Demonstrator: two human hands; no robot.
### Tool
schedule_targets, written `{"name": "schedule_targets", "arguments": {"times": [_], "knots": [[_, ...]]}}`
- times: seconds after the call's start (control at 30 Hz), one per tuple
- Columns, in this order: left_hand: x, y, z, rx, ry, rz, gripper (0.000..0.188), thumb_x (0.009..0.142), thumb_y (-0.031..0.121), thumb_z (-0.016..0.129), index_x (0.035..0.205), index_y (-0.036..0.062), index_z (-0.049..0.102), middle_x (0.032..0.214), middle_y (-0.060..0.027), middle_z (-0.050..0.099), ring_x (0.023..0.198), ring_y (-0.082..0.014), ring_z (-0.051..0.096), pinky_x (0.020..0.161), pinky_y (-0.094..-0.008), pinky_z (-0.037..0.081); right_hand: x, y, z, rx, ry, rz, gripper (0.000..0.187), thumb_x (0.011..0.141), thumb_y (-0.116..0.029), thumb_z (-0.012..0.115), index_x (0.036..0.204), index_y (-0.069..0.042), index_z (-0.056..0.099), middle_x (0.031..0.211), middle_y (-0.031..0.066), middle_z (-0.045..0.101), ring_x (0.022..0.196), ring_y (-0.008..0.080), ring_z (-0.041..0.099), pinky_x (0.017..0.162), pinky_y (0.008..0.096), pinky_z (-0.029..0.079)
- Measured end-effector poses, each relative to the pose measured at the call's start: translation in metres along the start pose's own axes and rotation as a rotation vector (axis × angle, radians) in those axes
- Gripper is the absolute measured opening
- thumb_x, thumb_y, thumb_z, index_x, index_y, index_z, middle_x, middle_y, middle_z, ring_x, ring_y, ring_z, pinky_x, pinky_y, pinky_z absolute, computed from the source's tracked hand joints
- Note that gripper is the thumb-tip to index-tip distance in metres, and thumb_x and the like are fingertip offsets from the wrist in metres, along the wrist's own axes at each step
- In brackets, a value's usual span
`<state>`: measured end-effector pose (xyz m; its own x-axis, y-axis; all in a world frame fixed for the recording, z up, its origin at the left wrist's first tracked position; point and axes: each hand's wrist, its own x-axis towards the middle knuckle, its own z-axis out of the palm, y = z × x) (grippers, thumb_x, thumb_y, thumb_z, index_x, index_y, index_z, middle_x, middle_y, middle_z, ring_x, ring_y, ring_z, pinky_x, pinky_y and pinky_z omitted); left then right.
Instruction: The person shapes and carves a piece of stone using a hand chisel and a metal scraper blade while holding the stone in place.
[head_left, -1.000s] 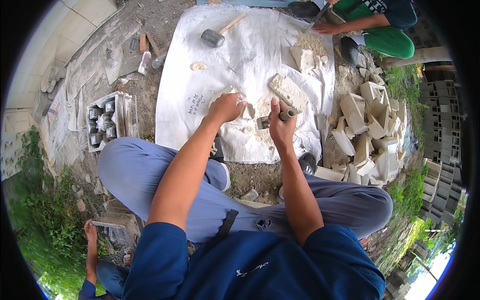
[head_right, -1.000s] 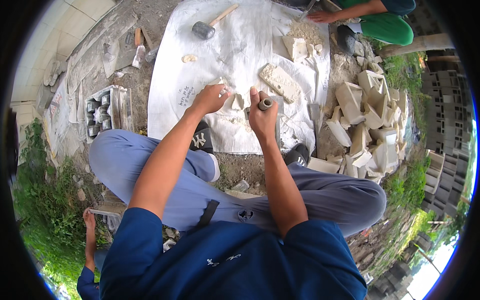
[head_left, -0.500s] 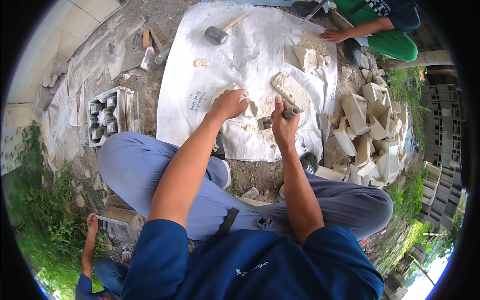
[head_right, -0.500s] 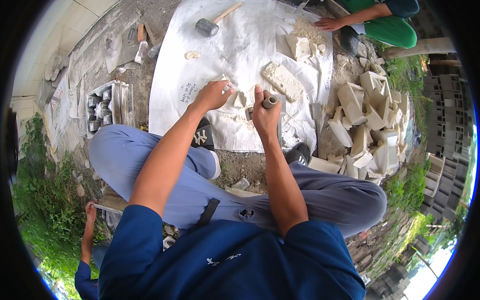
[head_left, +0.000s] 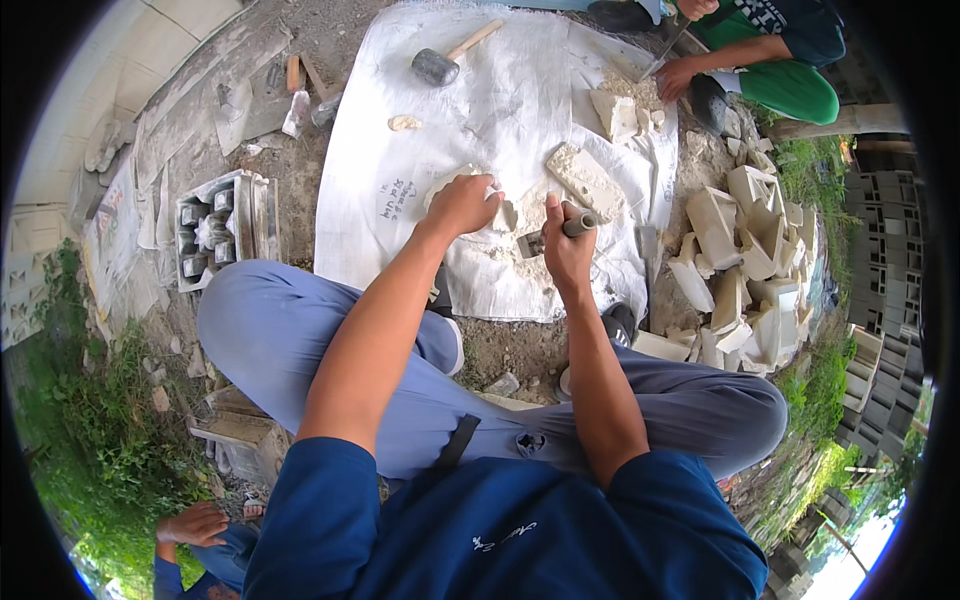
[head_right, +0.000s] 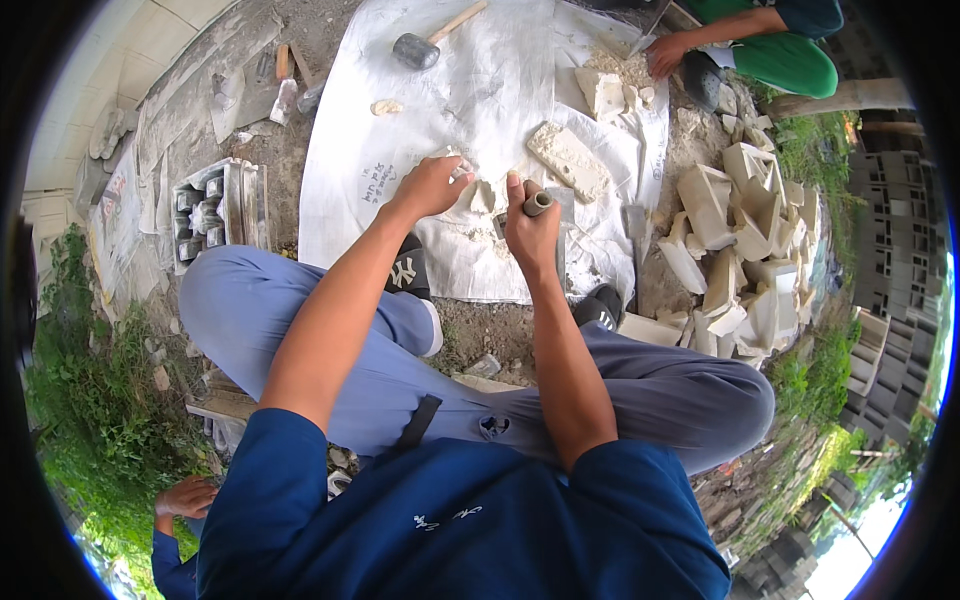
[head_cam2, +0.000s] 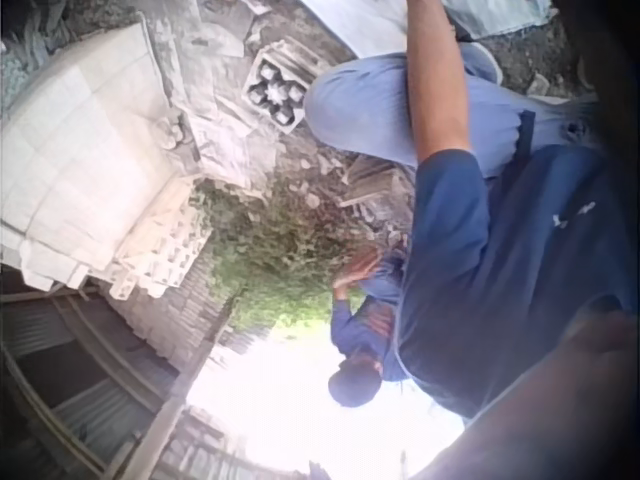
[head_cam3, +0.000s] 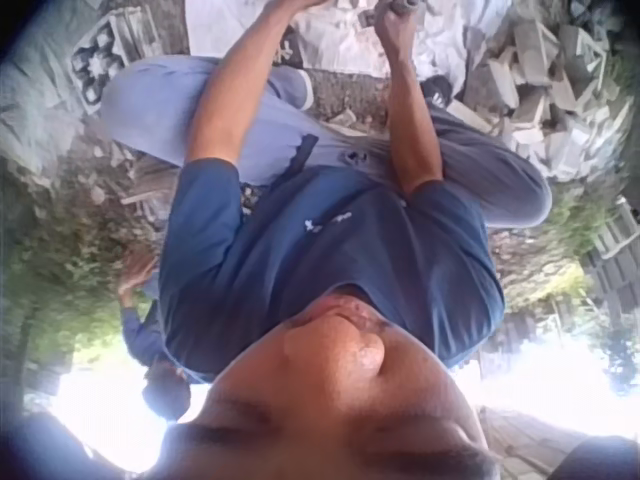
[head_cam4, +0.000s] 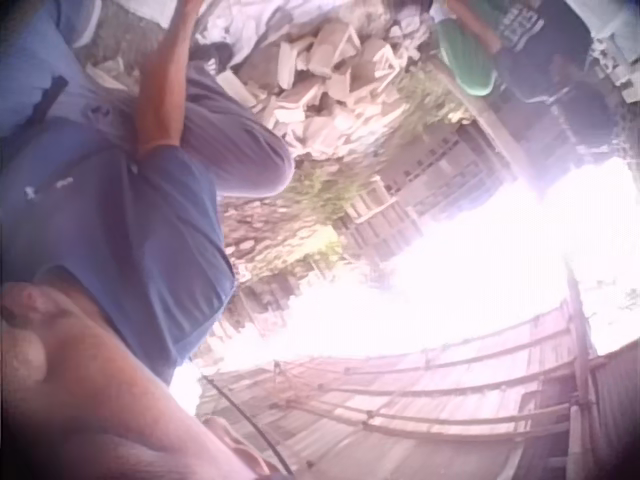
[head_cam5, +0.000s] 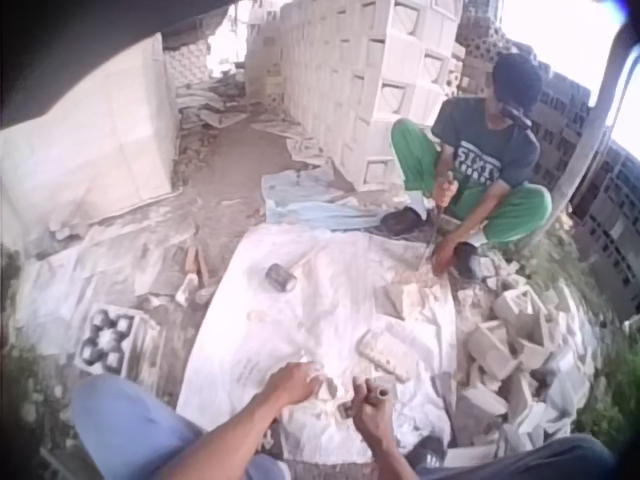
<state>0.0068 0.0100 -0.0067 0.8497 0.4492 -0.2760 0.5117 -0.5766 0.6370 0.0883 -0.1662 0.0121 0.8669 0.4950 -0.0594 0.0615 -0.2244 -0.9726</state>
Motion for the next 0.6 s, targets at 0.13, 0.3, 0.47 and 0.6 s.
{"name": "schedule_targets", "arguments": {"times": [0.13, 0.3, 0.47, 0.6], "knots": [[0.009, 0.008, 0.0, 0.018, -0.032, -0.019, 0.037, 0.095, 0.035, 0.061, 0.118, 0.0071, 0.069, 0.111, -0.0213, 0.071, 0.107, -0.0411, 0.067, 0.093, -0.05, 0.052, -0.005, 0.056, 0.007, -0.109, -0.06, -0.052, 0.051, 0.103, -0.028, 0.062, 0.065, 0.0, 0.042, 0.056, 0.0048, 0.034, 0.058, 0.0112, 0.031, 0.05, 0.0358, 0.028], [0.005, 0.013, 0.009, 0.002, 0.001, 0.004, 0.036, 0.096, 0.035, 0.061, 0.118, 0.0077, 0.069, 0.11, -0.0212, 0.072, 0.107, -0.04, 0.067, 0.093, -0.0497, 0.052, -0.002, 0.067, 0.001, -0.067, 0.004, 0.025, 0.051, 0.103, -0.029, 0.062, 0.064, 0.0, 0.046, 0.053, 0.0045, 0.037, 0.055, 0.0129, 0.032, 0.049, 0.0378, 0.029], [0.002, 0.001, 0.0, -0.009, 0.003, 0.017, 0.035, 0.096, 0.035, 0.061, 0.118, 0.009, 0.07, 0.11, -0.0205, 0.072, 0.108, -0.0387, 0.067, 0.092, -0.0486, 0.053, 0.002, 0.006, -0.004, -0.032, -0.011, -0.013, 0.049, 0.105, -0.031, 0.059, 0.064, -0.004, 0.053, 0.055, -0.0009, 0.049, 0.051, 0.0076, 0.043, 0.049, 0.0285, 0.032], [0.004, 0.006, -0.001, -0.002, 0.015, -0.007, 0.035, 0.096, 0.034, 0.061, 0.118, 0.0091, 0.07, 0.11, -0.0203, 0.072, 0.108, -0.0384, 0.067, 0.091, -0.0482, 0.053, 0.0, 0.018, 0.001, 0.041, -0.01, -0.036, 0.05, 0.102, -0.027, 0.063, 0.064, -0.002, 0.043, 0.058, -0.0015, 0.034, 0.059, 0.0082, 0.029, 0.05, 0.0336, 0.026]]}}
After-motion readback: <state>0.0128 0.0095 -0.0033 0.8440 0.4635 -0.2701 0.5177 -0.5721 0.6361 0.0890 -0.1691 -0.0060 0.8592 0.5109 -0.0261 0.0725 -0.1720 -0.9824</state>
